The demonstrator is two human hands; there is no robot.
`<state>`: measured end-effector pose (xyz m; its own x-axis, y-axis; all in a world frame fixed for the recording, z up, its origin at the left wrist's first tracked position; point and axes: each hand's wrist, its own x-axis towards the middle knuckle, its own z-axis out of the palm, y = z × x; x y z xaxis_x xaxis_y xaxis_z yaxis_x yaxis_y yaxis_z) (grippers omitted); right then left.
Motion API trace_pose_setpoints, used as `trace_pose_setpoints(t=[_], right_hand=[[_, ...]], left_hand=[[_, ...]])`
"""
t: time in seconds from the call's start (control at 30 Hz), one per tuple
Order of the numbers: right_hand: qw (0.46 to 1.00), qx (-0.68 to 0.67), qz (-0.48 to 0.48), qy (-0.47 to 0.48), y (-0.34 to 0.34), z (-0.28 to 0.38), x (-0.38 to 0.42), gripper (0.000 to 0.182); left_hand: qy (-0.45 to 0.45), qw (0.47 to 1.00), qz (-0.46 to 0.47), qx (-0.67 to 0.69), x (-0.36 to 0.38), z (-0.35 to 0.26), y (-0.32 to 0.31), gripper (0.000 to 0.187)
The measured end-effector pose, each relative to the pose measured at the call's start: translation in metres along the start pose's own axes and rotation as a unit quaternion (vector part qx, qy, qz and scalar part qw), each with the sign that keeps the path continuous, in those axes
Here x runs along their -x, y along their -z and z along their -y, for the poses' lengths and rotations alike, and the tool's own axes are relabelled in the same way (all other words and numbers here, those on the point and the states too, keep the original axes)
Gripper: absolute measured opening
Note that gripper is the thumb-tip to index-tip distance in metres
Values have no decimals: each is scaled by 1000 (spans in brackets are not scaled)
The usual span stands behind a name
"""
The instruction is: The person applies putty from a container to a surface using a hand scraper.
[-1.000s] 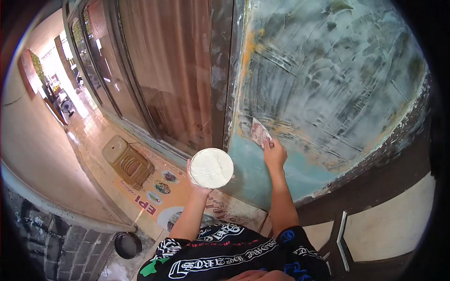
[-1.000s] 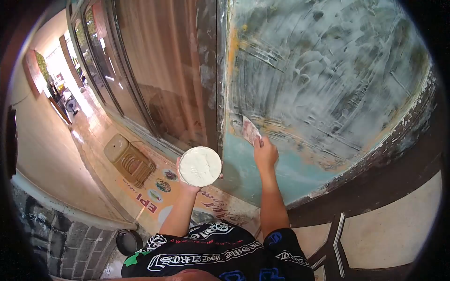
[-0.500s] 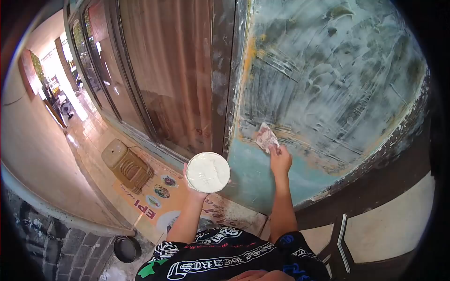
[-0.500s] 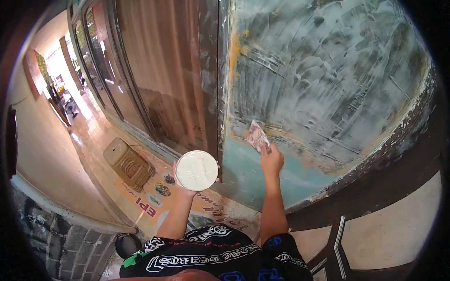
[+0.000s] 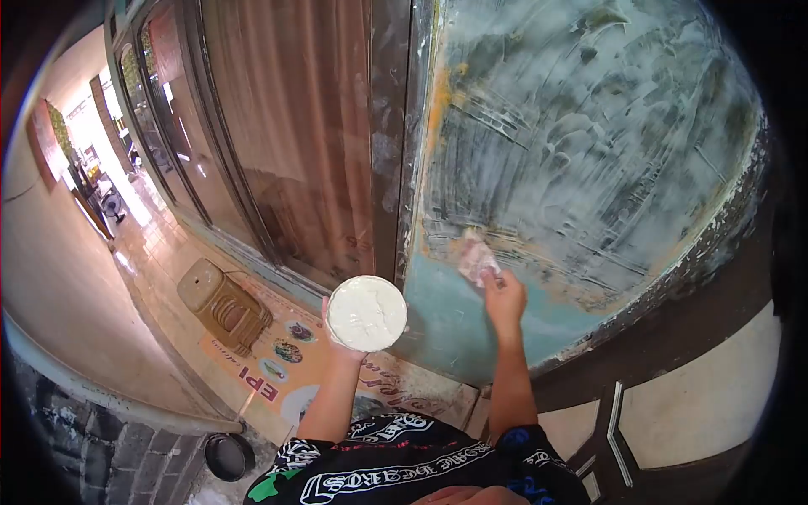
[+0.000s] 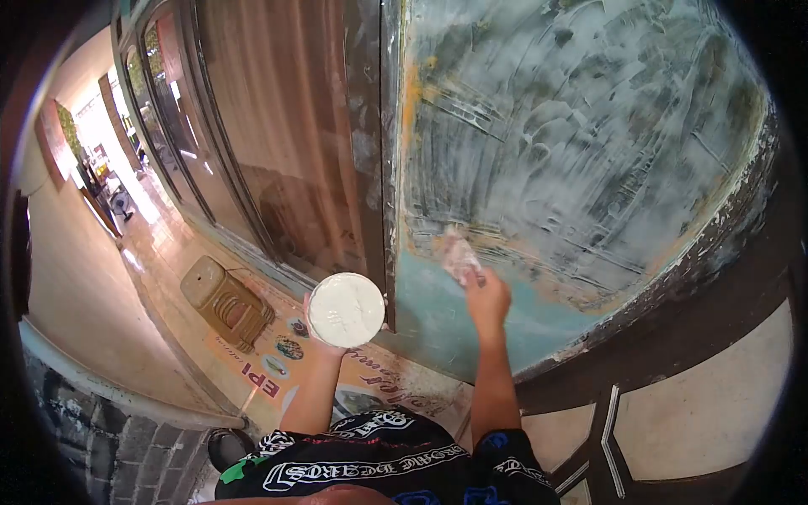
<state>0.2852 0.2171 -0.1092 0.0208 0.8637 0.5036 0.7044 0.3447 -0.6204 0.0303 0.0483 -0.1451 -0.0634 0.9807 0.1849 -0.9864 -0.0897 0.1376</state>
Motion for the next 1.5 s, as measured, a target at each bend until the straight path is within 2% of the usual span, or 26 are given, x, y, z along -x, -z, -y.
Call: trace_pose_setpoints(t=[0.07,0.13,0.17,0.23,0.27,0.33,0.37,0.43,0.47,0.53,0.57,0.63,0.67,0.73,0.83,0.87,0.9,1.0,1.03,1.07,1.13,1.2,1.3,1.4,1.43,1.5], right_hand=[[999,-50,10,11,-28,8,13,33],[993,54,58,87,-50,21,4,31],[993,53,56,86,-48,22,-5,31],[989,114,37,90,-34,19,-28,27],[988,115,36,92,-14,20,-41,27],[984,70,-20,161,37,29,-57,21],[984,72,-18,162,49,34,-55,21],[989,72,31,122,62,38,-44,18],[989,73,33,122,50,33,-36,18],[967,104,47,229,3,16,-17,17],[967,104,47,228,-15,8,-15,17],[939,167,80,289,-36,9,-19,17],[939,166,79,290,-33,12,-26,17],[953,162,7,255,-9,20,-49,19],[972,106,-6,210,54,57,-59,19],[971,106,-6,212,51,55,-56,19],[965,114,2,237,45,50,-50,20],[954,114,51,272,10,43,-27,22],[941,161,97,283,-11,34,-25,19],[923,206,142,293,-27,27,-25,17],[927,187,104,308,-25,21,-40,17],[948,167,26,270,12,42,-57,17],[953,125,-8,275,60,64,-61,20],[945,67,-8,319,37,52,-42,19],[942,100,57,315,16,37,-34,18],[933,140,90,319,-21,27,-24,17]], left_hand=[[-10,999,27,22,-1,1,-3,90],[-3,999,13,49,-1,3,-14,88],[11,995,12,95,-1,3,-15,90],[25,990,14,138,-3,-2,-18,93],[23,995,17,97,-3,-4,-17,93],[20,999,17,19,2,-5,-13,94],[16,997,7,70,6,-5,-13,94],[8,997,11,70,9,-4,-9,94],[0,998,16,68,10,-3,-7,94],[1,1000,16,20,7,0,-5,94],[5,1000,7,9,5,1,-6,95],[8,1000,12,9,2,3,-8,95],[7,1000,13,8,3,2,-9,95],[33,996,74,-21,3,2,-10,95],[10,1000,27,-3,13,0,-3,95],[4,1000,16,26,14,-2,-3,96],[7,998,58,23,13,-3,-3,96],[2,995,52,87,13,-2,-9,96],[19,977,60,203,13,0,-22,95],[18,977,61,202,12,-1,-20,95],[5,999,51,-8,6,-4,-12,94],[-10,999,40,-4,8,-6,-11,92],[-18,997,23,65,14,-7,-13,89],[-34,998,10,48,14,-7,-4,90],[-29,998,18,46,12,-5,-5,90],[-19,998,-2,52,9,-3,-10,90]])
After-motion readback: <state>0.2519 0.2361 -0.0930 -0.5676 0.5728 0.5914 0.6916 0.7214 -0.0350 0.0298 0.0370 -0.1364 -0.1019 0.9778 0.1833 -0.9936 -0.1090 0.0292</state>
